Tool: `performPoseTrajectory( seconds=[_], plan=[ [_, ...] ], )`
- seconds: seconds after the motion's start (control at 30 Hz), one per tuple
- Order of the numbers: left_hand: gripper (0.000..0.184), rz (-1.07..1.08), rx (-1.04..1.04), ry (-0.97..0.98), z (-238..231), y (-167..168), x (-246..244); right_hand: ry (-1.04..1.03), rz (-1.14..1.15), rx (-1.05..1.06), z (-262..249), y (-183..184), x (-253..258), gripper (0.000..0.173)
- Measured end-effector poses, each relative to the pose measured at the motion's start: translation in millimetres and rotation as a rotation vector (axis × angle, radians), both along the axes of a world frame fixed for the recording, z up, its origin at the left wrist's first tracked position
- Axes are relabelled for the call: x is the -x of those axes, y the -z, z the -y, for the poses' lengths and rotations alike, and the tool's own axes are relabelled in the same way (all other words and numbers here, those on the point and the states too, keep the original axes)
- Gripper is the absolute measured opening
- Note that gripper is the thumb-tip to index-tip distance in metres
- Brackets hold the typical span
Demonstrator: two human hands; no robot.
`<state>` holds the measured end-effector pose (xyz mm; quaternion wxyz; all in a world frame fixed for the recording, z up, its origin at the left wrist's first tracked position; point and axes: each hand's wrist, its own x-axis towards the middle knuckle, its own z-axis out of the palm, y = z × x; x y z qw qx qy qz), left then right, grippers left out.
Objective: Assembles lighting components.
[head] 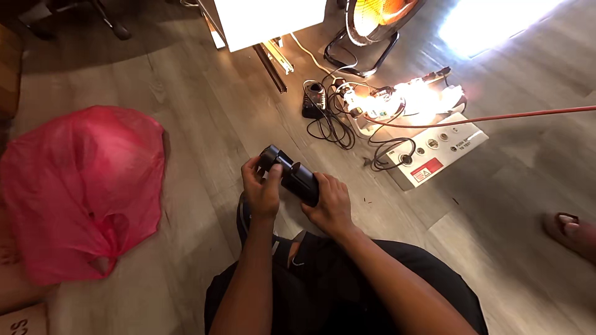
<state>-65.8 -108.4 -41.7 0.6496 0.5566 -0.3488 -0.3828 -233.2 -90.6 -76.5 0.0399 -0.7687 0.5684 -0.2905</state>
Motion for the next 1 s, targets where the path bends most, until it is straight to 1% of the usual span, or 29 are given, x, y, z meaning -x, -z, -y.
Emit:
performPoseTrajectory(
  seconds=[0.03,0.07,0.1,0.17,0.2,0.23,0.3,0.37,0.4,0.5,0.6,0.67,0.8,0.83,1.0],
  plan=[
    [0.049,0.014,0.021,-0.011,0.3,1.0,-0.8,0.001,-0.003,0.003,0.3,-0.2,0.3,0.075],
    [0.046,0.025,0.039,-0.012,0.4,2.0,-1.9,0.003,-0.009,0.007,0.4,-0.4,0.4,0.075],
    [0.048,0.033,0.054,-0.001,0.1,2.7,-2.7,0.003,-0.017,0.013,0.5,-0.6,0.4,0.075],
    [0.062,0.024,0.059,-0.001,-0.3,2.2,-1.8,-0.005,-0.028,0.029,1.0,0.0,0.3,0.074],
    [0.066,0.006,0.044,-0.024,0.2,0.9,-0.3,-0.01,-0.034,0.041,1.0,0.7,0.4,0.073],
    [0.066,-0.017,0.023,-0.051,0.8,-0.5,0.8,-0.016,-0.037,0.053,1.0,1.5,0.1,0.072],
    [0.06,-0.045,-0.005,-0.071,1.1,-1.5,0.9,-0.022,-0.032,0.056,0.5,2.0,-0.8,0.072],
    [0.05,-0.024,0.016,-0.046,0.1,1.5,-1.5,-0.012,-0.013,0.037,0.1,1.6,-1.2,0.071],
    [0.049,-0.007,0.031,-0.029,-0.9,2.5,-2.5,-0.004,-0.002,0.025,0.3,0.8,-0.9,0.071],
    [0.048,0.026,0.07,0.029,-1.3,0.5,-2.4,0.015,0.031,-0.004,1.4,-1.5,1.4,0.075],
    [0.05,0.023,0.051,0.056,-0.7,0.3,-0.7,0.024,0.055,-0.053,1.4,-1.2,2.3,0.077],
    [0.051,0.027,0.023,0.05,-1.1,0.9,-1.4,0.027,0.07,-0.104,1.4,-1.2,1.3,0.081],
    [0.044,0.014,0.016,0.021,-0.7,1.1,-3.7,0.03,0.079,-0.166,1.9,-1.6,1.0,0.093],
    [0.043,0.007,0.023,0.019,-0.8,1.9,-4.2,0.031,0.087,-0.178,1.9,-2.0,1.1,0.092],
    [0.038,-0.055,0.123,-0.002,-1.5,5.3,-4.7,0.062,0.161,-0.24,2.4,-4.5,-0.3,0.079]
  ],
)
